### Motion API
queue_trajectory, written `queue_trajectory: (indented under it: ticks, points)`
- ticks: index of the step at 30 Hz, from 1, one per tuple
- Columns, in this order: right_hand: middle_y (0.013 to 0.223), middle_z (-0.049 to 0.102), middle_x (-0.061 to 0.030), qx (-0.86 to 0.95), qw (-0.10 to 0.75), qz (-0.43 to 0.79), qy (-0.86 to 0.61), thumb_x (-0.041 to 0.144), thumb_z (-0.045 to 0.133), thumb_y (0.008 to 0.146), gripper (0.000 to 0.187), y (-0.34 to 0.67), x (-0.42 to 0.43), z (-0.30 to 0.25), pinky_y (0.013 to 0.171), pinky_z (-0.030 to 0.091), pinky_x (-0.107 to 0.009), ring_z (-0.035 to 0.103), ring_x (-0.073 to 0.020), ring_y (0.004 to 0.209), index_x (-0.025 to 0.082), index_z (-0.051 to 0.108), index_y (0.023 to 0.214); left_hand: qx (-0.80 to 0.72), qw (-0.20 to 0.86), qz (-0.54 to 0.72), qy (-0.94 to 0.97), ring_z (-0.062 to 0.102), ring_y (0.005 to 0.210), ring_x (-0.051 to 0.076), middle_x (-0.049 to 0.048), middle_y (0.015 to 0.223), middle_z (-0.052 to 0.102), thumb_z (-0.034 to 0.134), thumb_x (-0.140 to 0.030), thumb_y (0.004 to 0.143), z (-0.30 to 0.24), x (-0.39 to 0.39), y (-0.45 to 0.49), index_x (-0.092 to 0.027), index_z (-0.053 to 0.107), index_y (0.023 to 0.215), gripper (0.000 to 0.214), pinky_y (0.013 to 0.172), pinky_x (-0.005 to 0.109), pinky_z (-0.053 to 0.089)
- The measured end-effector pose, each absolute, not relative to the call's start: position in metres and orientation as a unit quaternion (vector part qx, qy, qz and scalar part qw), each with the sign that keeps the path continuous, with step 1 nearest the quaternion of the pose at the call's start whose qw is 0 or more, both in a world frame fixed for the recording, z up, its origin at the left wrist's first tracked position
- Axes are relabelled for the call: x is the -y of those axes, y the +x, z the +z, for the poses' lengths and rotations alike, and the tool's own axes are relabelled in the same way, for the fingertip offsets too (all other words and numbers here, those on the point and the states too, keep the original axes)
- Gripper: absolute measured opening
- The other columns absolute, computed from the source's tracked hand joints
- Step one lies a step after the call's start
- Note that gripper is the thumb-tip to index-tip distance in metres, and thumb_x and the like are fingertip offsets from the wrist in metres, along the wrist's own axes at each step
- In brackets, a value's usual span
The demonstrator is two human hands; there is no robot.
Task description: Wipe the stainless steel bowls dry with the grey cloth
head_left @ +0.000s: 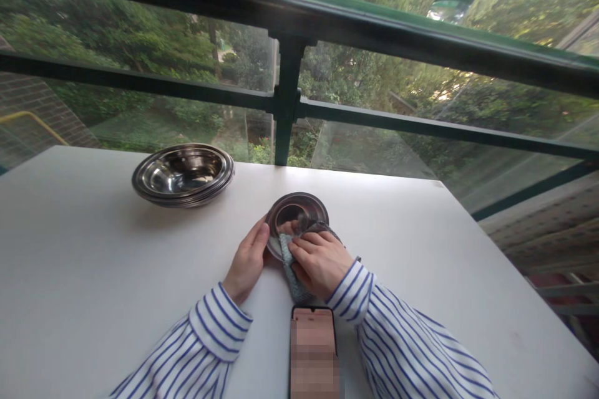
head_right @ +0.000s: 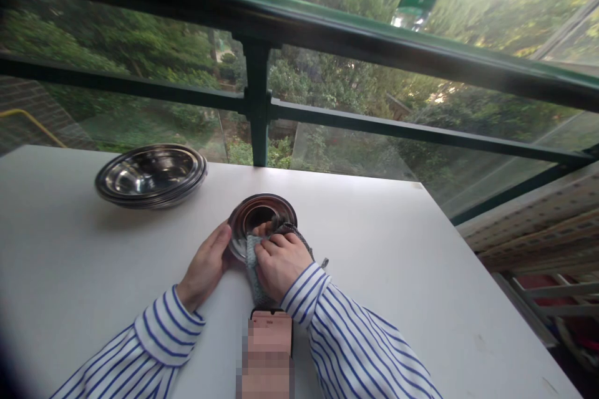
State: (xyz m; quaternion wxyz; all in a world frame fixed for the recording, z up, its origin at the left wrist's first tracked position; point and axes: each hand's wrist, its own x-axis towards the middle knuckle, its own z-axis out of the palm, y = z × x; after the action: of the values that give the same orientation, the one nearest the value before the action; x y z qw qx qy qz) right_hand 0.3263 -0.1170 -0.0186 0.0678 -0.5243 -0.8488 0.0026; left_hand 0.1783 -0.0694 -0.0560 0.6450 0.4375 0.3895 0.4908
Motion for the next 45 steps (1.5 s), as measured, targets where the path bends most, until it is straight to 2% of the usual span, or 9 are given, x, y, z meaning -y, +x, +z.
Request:
queue_trajectory:
  ticks: [3,6,9,14,18,24,31,38,45]
  points:
    - [0.096,0.065,-0.0077,0.85,0.067,0.005,-0.522,0.024,0.047,0.081,0.026,0.326,0.117,-0.018,0.078,0.034,-0.034,0.054,-0.0207,0.092,0.014,0.057,0.102,-0.408,0.627,0.498,0.439,0.049,0.115,0.024,0.0065,0.12,0.059,0.053,-0.041,0.078,-0.06,0.068,0.179,-0.02,0.056,0.114,0.042,0.1,0.04,0.034]
    - [0.102,0.064,-0.0093,0.849,0.081,0.001,-0.522,0.026,0.043,0.084,0.03,0.322,0.117,-0.022,0.079,0.035,-0.034,0.054,-0.0213,0.094,0.012,0.054,0.108,-0.398,0.633,0.497,0.441,0.046,0.118,0.022,0.0053,0.124,0.057,0.051,-0.04,0.08,-0.059,0.067,0.181,-0.021,0.054,0.117,0.041,0.102,0.038,0.031]
    - [0.107,0.062,-0.0115,0.844,0.095,-0.002,-0.527,0.027,0.04,0.086,0.035,0.318,0.116,-0.027,0.08,0.036,-0.034,0.053,-0.0214,0.099,0.011,0.051,0.115,-0.362,0.661,0.489,0.439,0.044,0.12,0.021,0.0059,0.124,0.057,0.049,-0.037,0.082,-0.053,0.067,0.185,-0.018,0.055,0.116,0.039,0.104,0.035,0.029]
    - [0.112,0.059,-0.014,0.83,0.106,-0.004,-0.547,0.027,0.04,0.086,0.036,0.319,0.113,-0.029,0.083,0.036,-0.034,0.052,-0.0218,0.103,0.01,0.049,0.117,-0.316,0.705,0.479,0.416,0.049,0.116,0.022,0.0081,0.12,0.059,0.047,-0.036,0.083,-0.044,0.065,0.193,-0.015,0.058,0.114,0.038,0.101,0.037,0.033]
    - [0.108,0.061,-0.0121,0.83,0.106,-0.002,-0.547,0.026,0.041,0.085,0.035,0.324,0.112,-0.025,0.081,0.037,-0.034,0.053,-0.0212,0.099,0.011,0.05,0.115,-0.347,0.679,0.483,0.43,0.049,0.115,0.022,0.0078,0.119,0.06,0.052,-0.035,0.08,-0.045,0.062,0.192,-0.017,0.058,0.113,0.038,0.099,0.036,0.034]
    - [0.092,0.066,-0.0091,0.838,0.087,0.017,-0.539,0.023,0.047,0.08,0.024,0.332,0.114,-0.019,0.075,0.036,-0.034,0.055,-0.0204,0.088,0.014,0.057,0.1,-0.397,0.646,0.489,0.432,0.049,0.115,0.023,0.0074,0.116,0.061,0.053,-0.037,0.079,-0.051,0.062,0.189,-0.019,0.055,0.115,0.04,0.099,0.038,0.034]
    - [0.125,0.051,-0.0122,0.826,0.141,0.009,-0.546,0.03,0.036,0.089,0.043,0.313,0.11,-0.033,0.084,0.037,-0.037,0.044,-0.0246,0.111,0.007,0.041,0.125,-0.424,0.605,0.479,0.474,0.051,0.111,0.022,0.0041,0.113,0.062,0.05,-0.038,0.081,-0.049,0.064,0.189,-0.022,0.059,0.108,0.033,0.099,0.034,0.034]
    - [0.099,0.064,-0.0124,0.843,0.093,-0.012,-0.529,0.021,0.046,0.082,0.03,0.325,0.114,-0.024,0.079,0.037,-0.036,0.053,-0.0226,0.094,0.011,0.053,0.108,-0.418,0.624,0.507,0.423,0.05,0.111,0.027,0.0058,0.104,0.065,0.055,-0.039,0.077,-0.052,0.064,0.189,-0.021,0.06,0.107,0.035,0.096,0.04,0.038]
    - [0.122,0.053,-0.0158,0.835,0.131,-0.039,-0.532,0.024,0.038,0.088,0.04,0.311,0.112,-0.038,0.084,0.036,-0.037,0.046,-0.0245,0.108,0.006,0.043,0.124,-0.435,0.615,0.506,0.422,0.054,0.104,0.025,0.0041,0.095,0.067,0.057,-0.039,0.076,-0.054,0.065,0.188,-0.023,0.062,0.099,0.029,0.091,0.035,0.042]
